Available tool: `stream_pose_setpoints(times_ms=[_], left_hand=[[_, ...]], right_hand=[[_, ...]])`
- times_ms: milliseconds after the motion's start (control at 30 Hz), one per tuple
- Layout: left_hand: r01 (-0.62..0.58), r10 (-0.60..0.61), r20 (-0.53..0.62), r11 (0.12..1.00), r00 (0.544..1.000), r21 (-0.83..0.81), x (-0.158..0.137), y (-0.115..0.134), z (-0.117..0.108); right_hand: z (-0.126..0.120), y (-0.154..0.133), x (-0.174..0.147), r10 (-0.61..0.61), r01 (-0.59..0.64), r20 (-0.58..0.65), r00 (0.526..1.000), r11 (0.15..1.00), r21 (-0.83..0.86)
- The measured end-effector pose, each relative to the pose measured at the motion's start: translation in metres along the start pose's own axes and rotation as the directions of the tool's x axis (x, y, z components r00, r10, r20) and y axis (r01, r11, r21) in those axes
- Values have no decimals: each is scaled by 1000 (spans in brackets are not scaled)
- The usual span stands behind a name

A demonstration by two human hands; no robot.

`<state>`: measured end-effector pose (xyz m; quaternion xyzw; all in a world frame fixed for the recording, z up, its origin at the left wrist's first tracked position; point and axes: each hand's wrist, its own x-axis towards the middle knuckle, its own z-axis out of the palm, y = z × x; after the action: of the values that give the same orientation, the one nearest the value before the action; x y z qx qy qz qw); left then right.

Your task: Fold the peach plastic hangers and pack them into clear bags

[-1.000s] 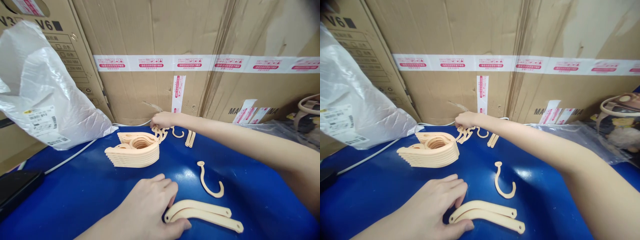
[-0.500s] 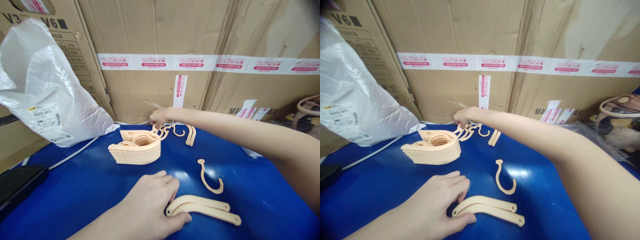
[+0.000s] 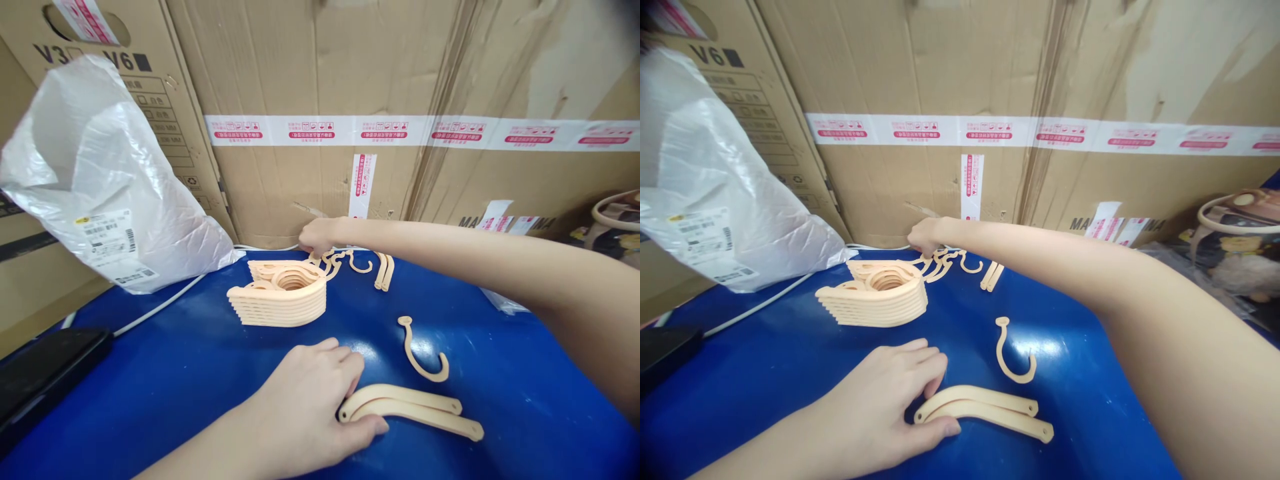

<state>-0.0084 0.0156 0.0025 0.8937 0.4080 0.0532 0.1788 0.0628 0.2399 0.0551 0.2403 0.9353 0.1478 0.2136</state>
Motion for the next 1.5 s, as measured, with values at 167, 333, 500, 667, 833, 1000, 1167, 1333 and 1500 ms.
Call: stream_pose_setpoints(times_ms=[167, 333, 500, 667, 833, 1000, 1167, 1333, 1500], left_hand=[[-5, 6, -12, 1000, 1000, 22, -1, 1, 0], [-11, 11, -18, 999, 1000, 32, -1, 2, -1], [-14, 15, -31, 999, 999, 51, -1, 3, -1], [-21, 23, -26, 998, 999, 56, -2, 3, -1], [-27, 29, -38, 998, 999, 54, -2, 1, -1], [-38, 40, -46, 998, 998, 56, -3, 1, -1], [-65, 69, -54, 995, 996, 81, -2, 1, -1], [-75, 83, -54, 988, 995, 133, -4, 3, 0], [-120, 136, -75, 976, 988, 184, -8, 6, -5]], right_hand=[[1, 4, -4, -3, 3, -12, 1000, 1000, 14], [5, 5, -3, 1, -1, -7, 1000, 1000, 22], [4, 4, 2, 12, -13, 20, 1000, 999, 48], [0, 5, 5, 10, -13, 28, 1000, 993, 114], [-2, 12, 3, 38, -30, -33, 999, 974, 223], [-8, 30, -13, 116, -35, -170, 979, 907, 419], [-8, 45, -63, 192, 15, -227, 955, 731, 682], [17, 31, -136, 276, 26, -197, 941, 521, 853], [49, -14, -200, 414, -7, 57, 908, -121, 993]])
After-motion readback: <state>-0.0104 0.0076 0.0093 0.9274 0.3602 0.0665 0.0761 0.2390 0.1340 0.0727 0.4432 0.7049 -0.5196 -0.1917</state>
